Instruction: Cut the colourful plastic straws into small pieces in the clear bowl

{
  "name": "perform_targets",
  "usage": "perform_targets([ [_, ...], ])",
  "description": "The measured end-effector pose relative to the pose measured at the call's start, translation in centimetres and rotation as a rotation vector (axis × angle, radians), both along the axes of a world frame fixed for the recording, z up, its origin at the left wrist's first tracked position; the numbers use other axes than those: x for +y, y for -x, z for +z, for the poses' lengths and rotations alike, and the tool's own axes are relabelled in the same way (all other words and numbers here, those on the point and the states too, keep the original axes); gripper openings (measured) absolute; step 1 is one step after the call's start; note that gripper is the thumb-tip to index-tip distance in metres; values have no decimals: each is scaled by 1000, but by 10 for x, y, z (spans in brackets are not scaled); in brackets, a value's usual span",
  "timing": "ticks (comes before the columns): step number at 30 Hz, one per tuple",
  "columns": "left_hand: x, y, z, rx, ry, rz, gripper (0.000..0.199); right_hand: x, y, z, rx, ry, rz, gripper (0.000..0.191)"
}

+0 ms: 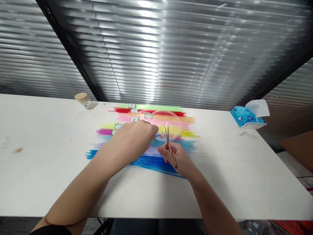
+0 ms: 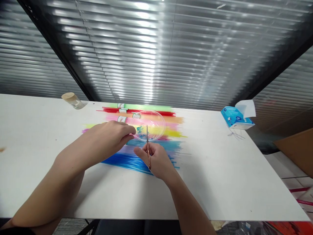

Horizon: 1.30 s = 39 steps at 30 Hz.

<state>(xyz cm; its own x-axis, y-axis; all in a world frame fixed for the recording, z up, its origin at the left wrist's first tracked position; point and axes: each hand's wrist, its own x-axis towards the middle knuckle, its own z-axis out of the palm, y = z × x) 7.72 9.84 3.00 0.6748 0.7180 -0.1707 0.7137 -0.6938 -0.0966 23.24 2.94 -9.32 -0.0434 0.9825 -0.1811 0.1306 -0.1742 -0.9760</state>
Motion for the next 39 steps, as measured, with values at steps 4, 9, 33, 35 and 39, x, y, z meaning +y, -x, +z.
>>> perform_targets([
  [4, 0, -1, -1, 8, -2, -11, 19, 0, 1, -1, 38, -10, 5, 55],
  [9, 1, -1, -3, 11, 5, 3, 19, 0, 1, -2, 57, 1, -14, 56],
  [33, 17, 3, -14, -60, 84, -1, 24, 5, 9, -7, 82, 48, -49, 53],
  [35, 19, 5, -16, -76, 85, -6, 27, 5, 11, -9, 136, 60, -32, 53],
  [39, 23, 7, -19, -97, 111, -15, 27, 6, 12, -10, 141, 38, 3, 52],
])
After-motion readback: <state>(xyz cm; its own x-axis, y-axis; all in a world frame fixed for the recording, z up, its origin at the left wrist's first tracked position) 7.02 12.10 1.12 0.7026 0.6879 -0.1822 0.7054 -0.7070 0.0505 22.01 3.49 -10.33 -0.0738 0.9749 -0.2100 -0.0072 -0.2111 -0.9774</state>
